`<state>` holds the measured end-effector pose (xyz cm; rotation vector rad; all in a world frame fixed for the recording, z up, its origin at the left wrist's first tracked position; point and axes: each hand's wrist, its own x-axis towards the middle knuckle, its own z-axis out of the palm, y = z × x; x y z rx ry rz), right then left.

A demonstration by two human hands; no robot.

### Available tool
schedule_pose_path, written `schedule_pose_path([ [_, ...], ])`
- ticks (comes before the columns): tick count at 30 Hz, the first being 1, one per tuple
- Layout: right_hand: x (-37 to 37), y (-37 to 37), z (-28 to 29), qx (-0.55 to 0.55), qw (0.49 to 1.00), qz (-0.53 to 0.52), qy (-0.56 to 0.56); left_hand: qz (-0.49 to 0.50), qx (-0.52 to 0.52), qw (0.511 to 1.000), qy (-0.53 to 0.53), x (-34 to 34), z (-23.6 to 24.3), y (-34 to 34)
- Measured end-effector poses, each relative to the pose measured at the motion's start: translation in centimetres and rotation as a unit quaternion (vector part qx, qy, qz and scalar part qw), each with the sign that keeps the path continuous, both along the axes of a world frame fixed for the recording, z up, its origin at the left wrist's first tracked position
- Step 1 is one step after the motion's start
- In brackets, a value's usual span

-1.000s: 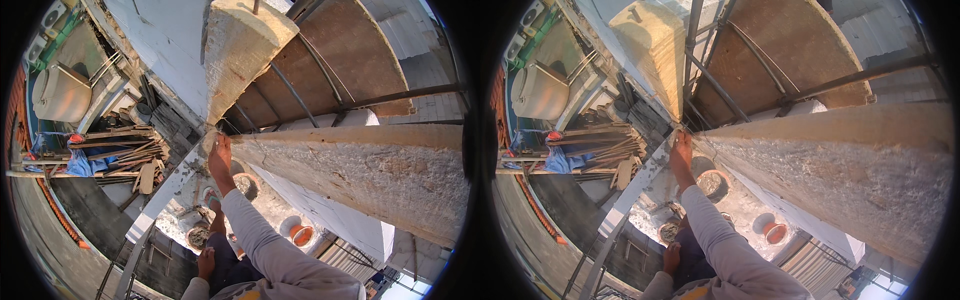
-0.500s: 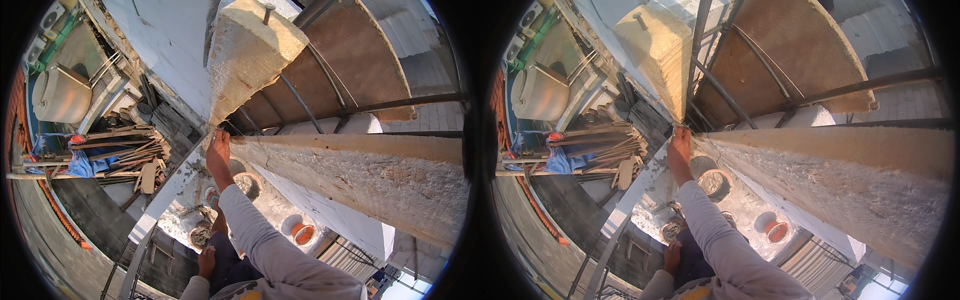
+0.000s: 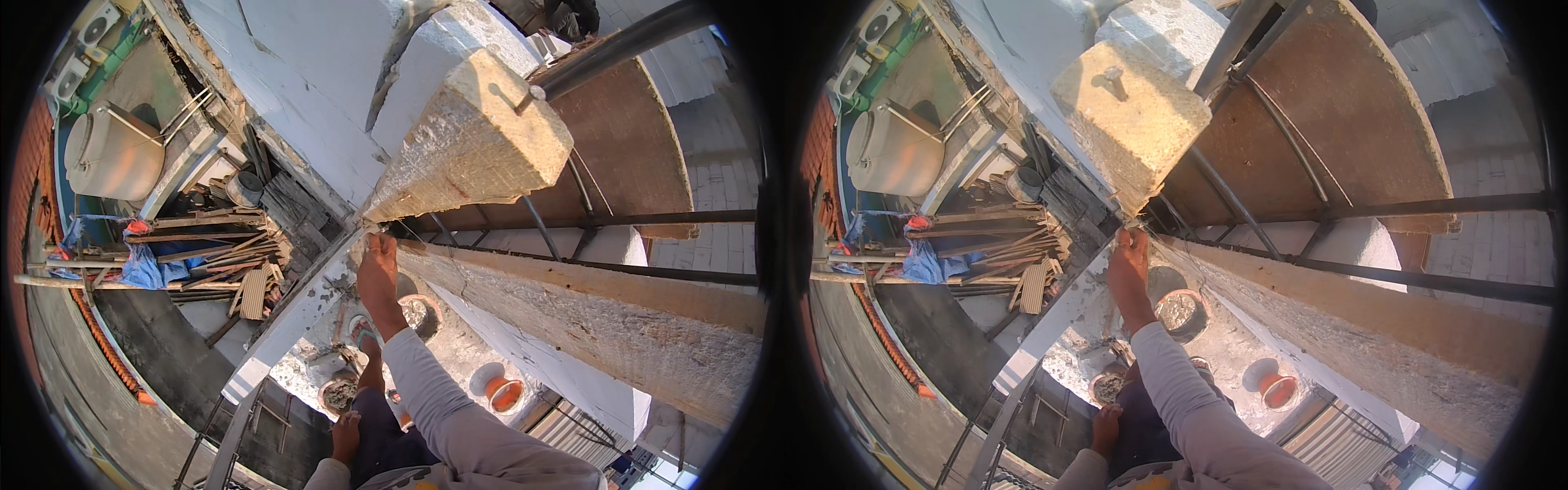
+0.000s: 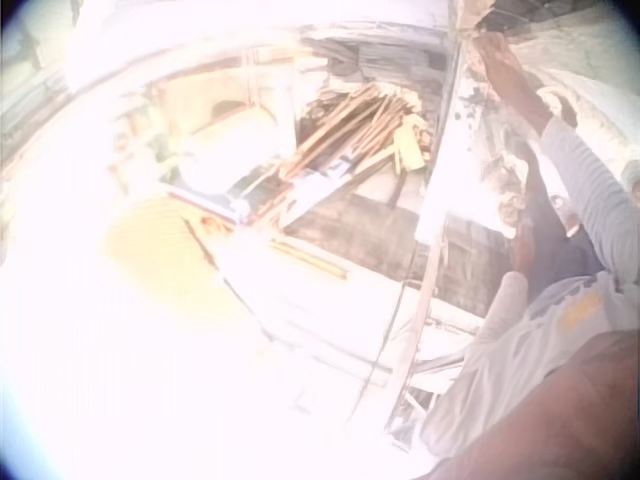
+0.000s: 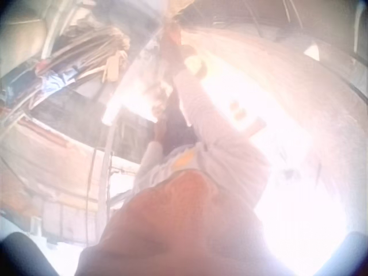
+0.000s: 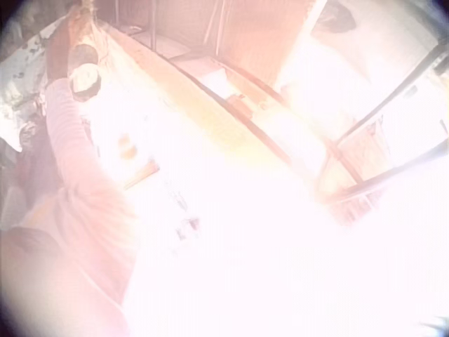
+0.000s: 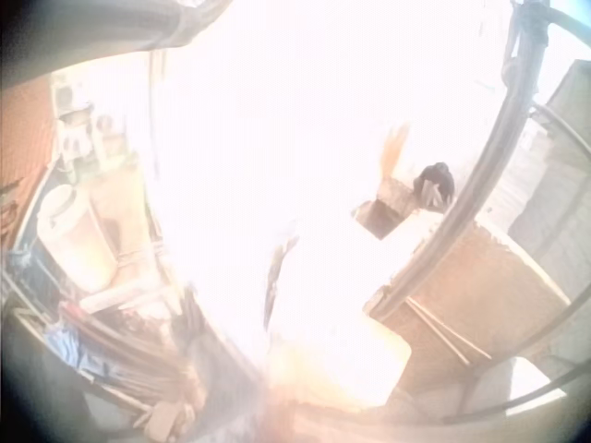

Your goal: The person scoops cement from buckets with a trowel and applies it to a wall or ledge, smoothing the surface. The person also handles a metal rod and a string, possibly for alignment or support.

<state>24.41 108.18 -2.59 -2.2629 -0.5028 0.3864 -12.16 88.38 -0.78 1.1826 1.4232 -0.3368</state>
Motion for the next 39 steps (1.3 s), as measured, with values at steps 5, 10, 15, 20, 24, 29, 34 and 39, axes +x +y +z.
schedule_pose_path([
  [5,0.0,-1.4,-3.0,0.136,0.976,-0.052,0.164,0.002,-0.029,0.999,0.014,0.7,0.4,0.6],
  [10,-0.3,0.2,1.5,-0.044,0.993,0.055,-0.092,0.038,-0.023,0.999,0.006,-0.4,0.0,0.4],
  [15,0.0,0.6,2.2,-0.045,0.985,0.062,-0.152,0.061,-0.032,0.998,0.006,-1.2,-0.9,0.4],
  [20,0.0,0.0,1.1,-0.001,0.997,0.048,-0.063,0.035,-0.020,0.999,-0.021,-1.5,-1.6,0.2],
  [24,-0.2,0.3,3.4,-0.110,0.992,0.058,0.032,0.087,-0.060,0.994,0.000,-1.0,-0.1,0.9],
  [29,0.8,-1.0,3.5,-0.058,0.985,0.109,-0.119,0.084,-0.066,0.994,-0.004,-0.9,-1.1,1.6],
  [34,0.8,0.0,5.9,-0.194,0.971,0.100,0.094,0.079,-0.058,0.995,-0.011,-1.3,-1.8,1.4],
  [39,1.4,2.4,10.8,-0.160,0.968,0.062,0.183,0.058,-0.052,0.997,0.011,-0.6,-0.2,2.3],
])
